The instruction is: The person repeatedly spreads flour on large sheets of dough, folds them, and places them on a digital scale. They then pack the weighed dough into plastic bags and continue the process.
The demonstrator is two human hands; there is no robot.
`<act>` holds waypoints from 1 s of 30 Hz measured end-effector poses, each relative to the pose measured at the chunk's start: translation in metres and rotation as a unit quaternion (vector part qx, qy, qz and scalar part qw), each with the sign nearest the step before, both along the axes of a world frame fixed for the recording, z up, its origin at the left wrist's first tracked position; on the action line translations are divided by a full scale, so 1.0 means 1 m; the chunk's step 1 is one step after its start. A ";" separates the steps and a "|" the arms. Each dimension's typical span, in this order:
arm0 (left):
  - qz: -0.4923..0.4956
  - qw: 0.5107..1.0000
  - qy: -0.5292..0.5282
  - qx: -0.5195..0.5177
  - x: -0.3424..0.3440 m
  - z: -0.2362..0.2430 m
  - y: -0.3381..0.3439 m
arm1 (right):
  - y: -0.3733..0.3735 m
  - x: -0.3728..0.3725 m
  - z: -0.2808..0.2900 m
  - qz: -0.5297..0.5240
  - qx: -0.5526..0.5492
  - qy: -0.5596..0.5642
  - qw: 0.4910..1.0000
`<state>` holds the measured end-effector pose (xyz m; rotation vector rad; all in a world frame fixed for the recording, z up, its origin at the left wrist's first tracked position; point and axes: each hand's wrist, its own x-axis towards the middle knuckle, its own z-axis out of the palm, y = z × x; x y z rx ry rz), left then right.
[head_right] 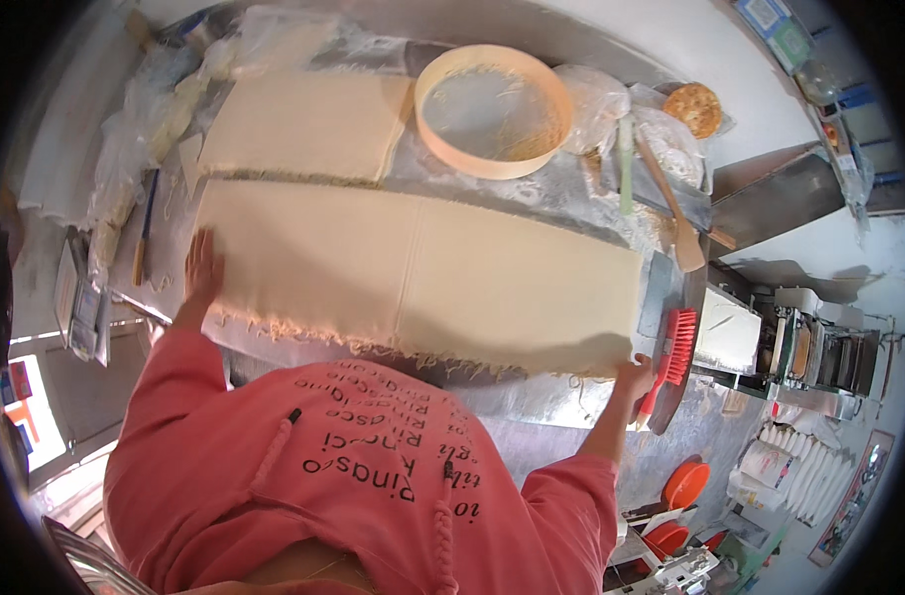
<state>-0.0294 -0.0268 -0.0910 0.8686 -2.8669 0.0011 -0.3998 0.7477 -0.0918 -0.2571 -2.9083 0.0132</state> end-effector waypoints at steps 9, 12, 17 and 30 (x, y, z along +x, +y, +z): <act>-0.041 0.966 0.219 0.129 -0.172 0.024 0.098 | -0.191 -0.117 0.004 0.285 -0.226 0.064 0.929; 0.034 0.850 0.206 0.484 -0.271 0.032 0.157 | -0.215 -0.142 -0.003 0.257 -0.158 -0.052 0.952; 0.248 0.685 0.103 0.677 -0.393 0.058 0.204 | -0.192 -0.174 0.003 0.142 -0.040 -0.138 0.979; -0.366 0.906 0.023 0.210 -0.531 -0.019 0.406 | -0.065 -0.274 -0.049 -0.002 -0.001 0.048 0.999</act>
